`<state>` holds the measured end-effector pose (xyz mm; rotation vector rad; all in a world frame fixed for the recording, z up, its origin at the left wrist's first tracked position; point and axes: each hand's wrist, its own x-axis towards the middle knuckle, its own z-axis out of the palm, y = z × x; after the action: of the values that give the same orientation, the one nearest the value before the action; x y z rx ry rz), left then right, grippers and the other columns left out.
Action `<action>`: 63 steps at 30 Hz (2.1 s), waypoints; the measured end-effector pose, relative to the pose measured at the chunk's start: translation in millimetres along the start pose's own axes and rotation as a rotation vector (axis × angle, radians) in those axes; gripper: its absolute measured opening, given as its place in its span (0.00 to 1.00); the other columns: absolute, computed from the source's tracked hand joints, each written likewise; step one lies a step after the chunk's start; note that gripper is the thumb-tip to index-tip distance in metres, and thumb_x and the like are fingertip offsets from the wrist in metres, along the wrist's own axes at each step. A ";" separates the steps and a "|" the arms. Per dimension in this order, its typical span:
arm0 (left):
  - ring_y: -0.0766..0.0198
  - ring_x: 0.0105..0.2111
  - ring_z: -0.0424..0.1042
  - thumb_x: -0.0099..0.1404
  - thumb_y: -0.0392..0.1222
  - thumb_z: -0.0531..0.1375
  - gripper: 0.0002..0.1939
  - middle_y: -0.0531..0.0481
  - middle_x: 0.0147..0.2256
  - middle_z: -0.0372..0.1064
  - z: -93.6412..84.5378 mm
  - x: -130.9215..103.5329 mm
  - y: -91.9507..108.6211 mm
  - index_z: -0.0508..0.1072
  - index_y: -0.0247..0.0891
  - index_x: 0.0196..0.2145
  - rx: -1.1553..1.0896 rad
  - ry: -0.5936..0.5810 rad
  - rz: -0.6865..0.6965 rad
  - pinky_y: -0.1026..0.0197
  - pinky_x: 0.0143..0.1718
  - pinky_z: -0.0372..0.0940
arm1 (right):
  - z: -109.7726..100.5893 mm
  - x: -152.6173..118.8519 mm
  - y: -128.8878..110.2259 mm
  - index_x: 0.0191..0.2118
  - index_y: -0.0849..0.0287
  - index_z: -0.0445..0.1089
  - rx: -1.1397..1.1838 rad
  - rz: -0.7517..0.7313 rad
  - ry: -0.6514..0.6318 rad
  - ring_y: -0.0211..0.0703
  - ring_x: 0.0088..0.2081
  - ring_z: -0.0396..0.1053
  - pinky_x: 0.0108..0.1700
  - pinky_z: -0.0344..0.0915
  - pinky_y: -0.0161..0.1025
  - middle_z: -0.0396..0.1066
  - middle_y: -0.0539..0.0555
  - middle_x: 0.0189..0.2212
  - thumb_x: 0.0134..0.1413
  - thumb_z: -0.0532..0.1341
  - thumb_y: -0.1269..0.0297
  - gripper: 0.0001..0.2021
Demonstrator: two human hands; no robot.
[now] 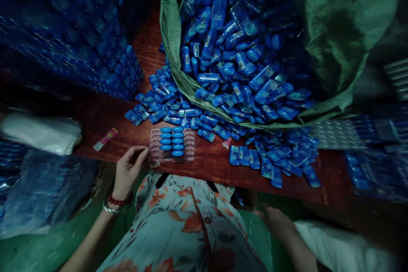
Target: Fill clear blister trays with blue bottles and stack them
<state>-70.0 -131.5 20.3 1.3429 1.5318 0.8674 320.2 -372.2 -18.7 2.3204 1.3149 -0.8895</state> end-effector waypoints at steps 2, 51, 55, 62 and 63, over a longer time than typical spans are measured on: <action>0.67 0.28 0.66 0.57 0.49 0.60 0.14 0.52 0.27 0.68 -0.5 14.0 0.4 0.71 0.35 0.33 0.018 0.033 0.036 0.66 0.32 0.63 | -24.1 2.3 -21.7 0.28 0.53 0.72 0.061 -0.071 -0.016 0.50 0.33 0.73 0.32 0.63 0.40 0.75 0.57 0.27 0.55 0.53 0.57 0.13; 0.66 0.35 0.69 0.53 0.48 0.64 0.18 0.51 0.35 0.69 6.3 -15.0 -30.4 0.66 0.38 0.38 -0.244 0.074 -0.088 0.64 0.38 0.66 | -54.2 55.1 -217.9 0.40 0.57 0.63 1.349 -0.369 -0.080 0.33 0.21 0.64 0.20 0.61 0.31 0.66 0.47 0.27 0.45 0.64 0.53 0.19; 0.67 0.32 0.68 0.53 0.47 0.63 0.17 0.52 0.33 0.68 21.9 -13.2 -31.7 0.66 0.38 0.38 -0.239 0.115 -0.065 0.65 0.35 0.66 | -48.3 62.7 -202.9 0.41 0.58 0.65 1.214 -0.361 0.232 0.37 0.29 0.65 0.29 0.66 0.34 0.66 0.50 0.32 0.47 0.63 0.53 0.18; 0.63 0.39 0.68 0.61 0.42 0.58 0.13 0.48 0.39 0.66 18.6 -14.5 -37.7 0.68 0.40 0.44 0.129 0.083 0.280 0.60 0.43 0.64 | -38.6 75.9 -180.7 0.47 0.60 0.64 0.781 -0.408 0.563 0.46 0.44 0.64 0.44 0.64 0.44 0.66 0.59 0.43 0.57 0.54 0.53 0.18; 0.63 0.39 0.67 0.62 0.41 0.57 0.14 0.48 0.39 0.65 17.5 -16.2 -36.6 0.68 0.41 0.46 0.188 0.054 0.343 0.61 0.43 0.64 | -39.3 73.9 -180.4 0.48 0.60 0.64 0.651 -0.420 0.615 0.49 0.47 0.63 0.46 0.63 0.47 0.65 0.61 0.45 0.58 0.53 0.54 0.18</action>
<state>-66.6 -154.4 -16.7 1.7673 1.4754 0.9945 208.2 -208.6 -34.3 3.0394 2.0656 -0.8376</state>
